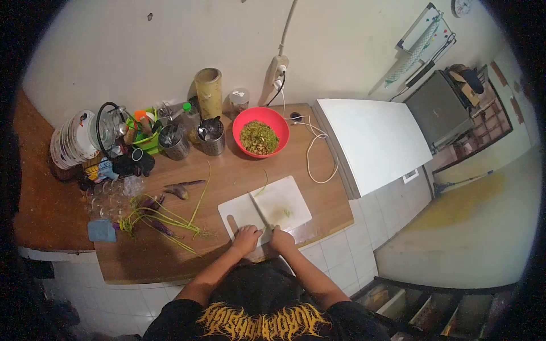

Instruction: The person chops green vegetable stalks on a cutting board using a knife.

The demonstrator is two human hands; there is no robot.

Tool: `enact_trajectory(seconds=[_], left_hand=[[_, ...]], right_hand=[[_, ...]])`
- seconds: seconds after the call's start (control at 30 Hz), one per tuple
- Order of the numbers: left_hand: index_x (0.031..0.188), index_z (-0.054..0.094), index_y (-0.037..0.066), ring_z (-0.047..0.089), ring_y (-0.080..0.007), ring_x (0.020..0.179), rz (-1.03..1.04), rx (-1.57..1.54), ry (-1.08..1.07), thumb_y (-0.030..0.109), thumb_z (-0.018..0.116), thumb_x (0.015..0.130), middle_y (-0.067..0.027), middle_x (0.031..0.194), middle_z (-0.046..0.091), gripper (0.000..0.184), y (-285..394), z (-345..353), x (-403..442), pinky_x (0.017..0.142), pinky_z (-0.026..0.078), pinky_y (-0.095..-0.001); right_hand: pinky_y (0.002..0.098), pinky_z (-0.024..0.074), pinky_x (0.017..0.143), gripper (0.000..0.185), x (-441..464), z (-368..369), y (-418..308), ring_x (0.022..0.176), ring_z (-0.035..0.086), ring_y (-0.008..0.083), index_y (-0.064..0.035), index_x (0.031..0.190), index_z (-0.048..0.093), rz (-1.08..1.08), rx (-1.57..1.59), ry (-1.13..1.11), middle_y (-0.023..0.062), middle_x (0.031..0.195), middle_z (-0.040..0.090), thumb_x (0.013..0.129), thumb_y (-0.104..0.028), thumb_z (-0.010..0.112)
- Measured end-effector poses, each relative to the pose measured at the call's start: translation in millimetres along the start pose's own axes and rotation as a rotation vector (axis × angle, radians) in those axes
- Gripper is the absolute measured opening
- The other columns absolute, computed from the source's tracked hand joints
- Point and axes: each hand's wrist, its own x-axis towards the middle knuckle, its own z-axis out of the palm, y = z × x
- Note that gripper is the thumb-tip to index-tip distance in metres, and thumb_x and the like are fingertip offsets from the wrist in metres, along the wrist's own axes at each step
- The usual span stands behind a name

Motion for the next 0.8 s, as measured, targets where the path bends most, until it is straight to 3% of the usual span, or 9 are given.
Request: enact_trajectory(seconds=[0.1,0.17,0.27,0.5,0.57,0.8], left_hand=[[0.110,0.069,0.012,0.057,-0.0335,0.103,0.000,-0.006,0.010,0.008,0.058,0.085,-0.0117,0.099,0.057,0.027,-2,0,0,0.092,0.046,-0.0470],[0.110,0.069,0.012,0.058,-0.0335,0.102,0.001,0.002,0.007,0.008,0.058,0.085,-0.0117,0.099,0.057,0.027,-4,3,-1,0.092,0.045,-0.0469],[0.110,0.069,0.012,0.058,-0.0332,0.103,0.018,0.002,-0.027,0.008,0.059,0.085,-0.0114,0.099,0.057,0.028,-7,1,1,0.092,0.046,-0.0467],[0.112,0.070,0.012,0.058,-0.0329,0.101,0.005,0.017,-0.029,0.008,0.059,0.083,-0.0114,0.100,0.058,0.031,-3,-4,1,0.089,0.047,-0.0470],[0.113,0.070,0.012,0.059,-0.0331,0.099,0.009,0.020,-0.023,0.009,0.059,0.084,-0.0114,0.100,0.058,0.031,-4,-2,1,0.087,0.047,-0.0478],[0.109,0.069,0.012,0.057,-0.0332,0.101,0.019,0.015,0.025,0.009,0.059,0.085,-0.0112,0.097,0.057,0.027,-5,10,0,0.089,0.046,-0.0465]], right_hand=[[0.0529,0.0546,0.080,0.039,-6,2,0,0.095,0.070,0.0440,0.0026,0.113,0.047,0.023,-0.017,-0.008,0.0303,0.098,0.070,0.090,-0.027,0.056],[0.0538,0.0533,0.083,0.033,-8,3,-1,0.092,0.069,0.0459,0.0019,0.113,0.049,-0.002,-0.014,0.025,0.0304,0.097,0.070,0.096,-0.026,0.046],[0.0528,0.0534,0.086,0.038,-2,-6,-5,0.099,0.070,0.0432,0.0023,0.116,0.049,-0.001,-0.010,0.005,0.0301,0.103,0.070,0.093,-0.028,0.051],[0.0531,0.0526,0.087,0.036,-15,-7,-3,0.100,0.069,0.0430,0.0037,0.116,0.048,0.032,-0.066,-0.037,0.0309,0.102,0.070,0.093,-0.024,0.050],[0.0561,0.0528,0.082,0.035,-20,0,-5,0.091,0.069,0.0472,0.0028,0.114,0.049,0.001,-0.021,0.015,0.0318,0.096,0.069,0.095,-0.027,0.046],[0.0554,0.0541,0.079,0.033,1,0,-1,0.088,0.070,0.0471,0.0031,0.113,0.048,-0.073,-0.010,0.057,0.0326,0.093,0.069,0.094,-0.023,0.048]])
